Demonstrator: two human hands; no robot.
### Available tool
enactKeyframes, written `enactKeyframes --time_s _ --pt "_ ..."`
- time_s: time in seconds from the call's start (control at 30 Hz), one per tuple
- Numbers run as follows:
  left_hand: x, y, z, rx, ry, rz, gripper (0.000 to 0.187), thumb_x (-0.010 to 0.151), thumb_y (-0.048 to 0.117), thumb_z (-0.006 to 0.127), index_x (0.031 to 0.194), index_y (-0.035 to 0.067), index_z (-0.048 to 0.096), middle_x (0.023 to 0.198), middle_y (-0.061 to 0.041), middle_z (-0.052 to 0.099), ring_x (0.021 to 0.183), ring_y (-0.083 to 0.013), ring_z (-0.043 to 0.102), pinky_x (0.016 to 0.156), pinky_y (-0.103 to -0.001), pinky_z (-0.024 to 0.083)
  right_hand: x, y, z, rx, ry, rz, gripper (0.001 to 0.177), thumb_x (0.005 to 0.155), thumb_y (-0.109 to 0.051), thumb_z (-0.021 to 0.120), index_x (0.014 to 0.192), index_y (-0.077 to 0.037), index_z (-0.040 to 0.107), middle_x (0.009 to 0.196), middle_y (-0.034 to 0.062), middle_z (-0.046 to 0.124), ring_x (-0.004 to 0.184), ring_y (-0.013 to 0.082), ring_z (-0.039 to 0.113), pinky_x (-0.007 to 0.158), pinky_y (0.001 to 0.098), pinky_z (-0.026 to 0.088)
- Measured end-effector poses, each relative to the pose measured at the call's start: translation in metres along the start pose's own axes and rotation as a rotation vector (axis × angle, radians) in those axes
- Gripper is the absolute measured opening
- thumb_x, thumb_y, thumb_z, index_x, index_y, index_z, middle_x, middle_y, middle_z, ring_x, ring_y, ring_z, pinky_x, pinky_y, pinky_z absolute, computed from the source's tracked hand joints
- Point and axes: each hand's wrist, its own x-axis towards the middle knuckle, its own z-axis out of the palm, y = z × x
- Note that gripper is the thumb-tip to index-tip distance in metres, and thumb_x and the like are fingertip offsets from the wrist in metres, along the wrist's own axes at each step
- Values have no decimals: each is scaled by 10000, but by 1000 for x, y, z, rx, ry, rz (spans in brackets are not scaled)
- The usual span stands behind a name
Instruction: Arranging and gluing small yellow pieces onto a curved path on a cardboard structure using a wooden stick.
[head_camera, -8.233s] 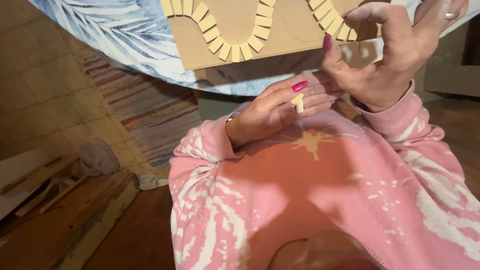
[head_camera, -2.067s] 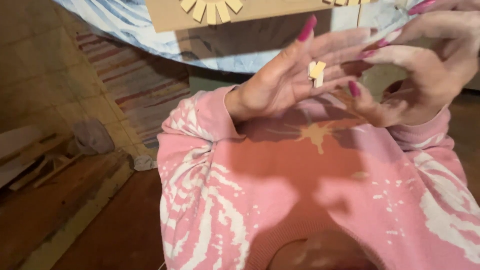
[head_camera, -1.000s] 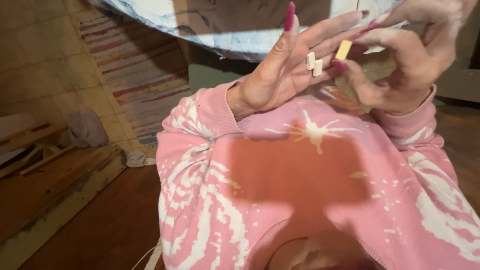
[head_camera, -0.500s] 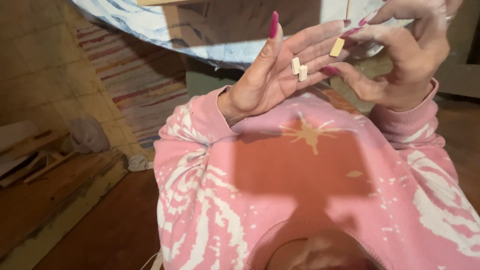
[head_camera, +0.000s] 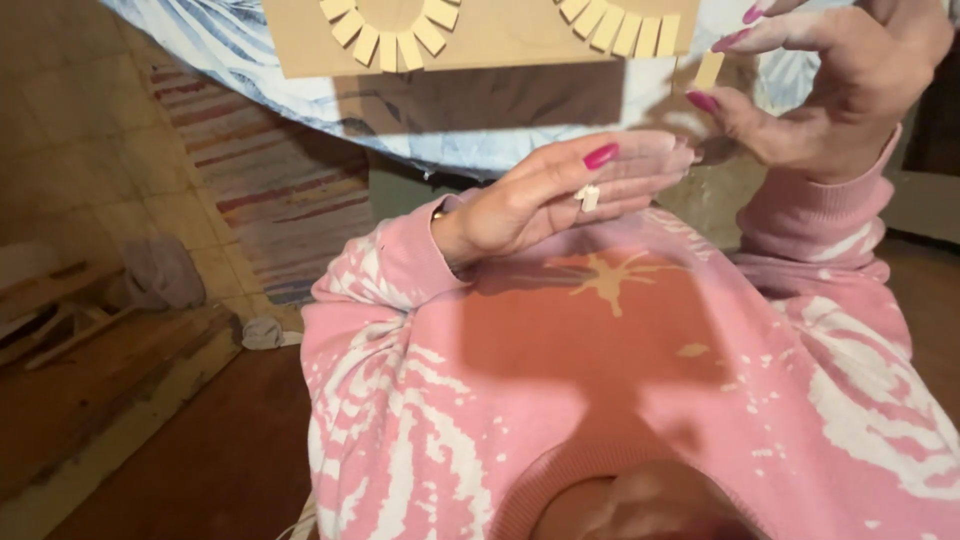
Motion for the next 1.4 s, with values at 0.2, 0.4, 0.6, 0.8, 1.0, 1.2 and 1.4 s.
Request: enactKeyframes --time_s 0.2,0.4,0.6,0.8,1.0,1.2,1.4 --pt "9 8 -1 145 -61 -28 591 1174 268 534 1622 -18 275 1665 -195 359 1587 -262 351 1357 -410 298 30 19 2 5 -55 -151 212 923 -51 849 1080 40 739 989 117 700 898 211 661 788 277 487" --pt "12 5 -7 110 -93 -17 598 1203 368 522 1631 -5 331 1625 -152 374 1538 -245 354 1333 -385 263 36 34 7 99 -47 -126 243 920 -104 885 1043 43 735 1002 131 710 959 239 689 794 304 479" --pt "15 14 -2 51 -68 -97 579 1205 347 513 1635 23 302 1693 -156 344 1563 -261 307 1323 -416 289 37 43 12 190 -31 -77 271 900 -130 896 1027 48 736 963 128 710 912 224 685 771 295 487" --pt "16 17 -4 66 -53 -137 557 1186 321 545 1618 61 308 1705 -146 302 1624 -255 283 1354 -442 298 38 42 21 204 37 -7 291 780 -165 884 927 37 733 825 102 679 780 211 648 679 320 474" --pt "16 14 -8 43 -64 -130 593 1177 373 571 1631 87 320 1714 -129 308 1581 -246 268 1327 -422 267 37 44 25 154 83 -77 319 758 -164 901 921 34 711 838 146 660 859 282 597 741 409 473" --pt "21 7 -16 94 -88 -63 572 1181 413 579 1603 75 392 1643 -135 334 1564 -237 307 1330 -408 271 22 60 30 276 161 -63 399 715 -221 827 983 39 685 948 158 645 906 299 606 756 394 483" --pt "23 10 -15 89 -64 -96 602 1196 434 542 1619 44 363 1641 -144 346 1558 -239 317 1323 -402 273 27 49 38 333 215 -46 333 805 -134 830 996 49 626 946 157 643 896 276 647 796 384 540"
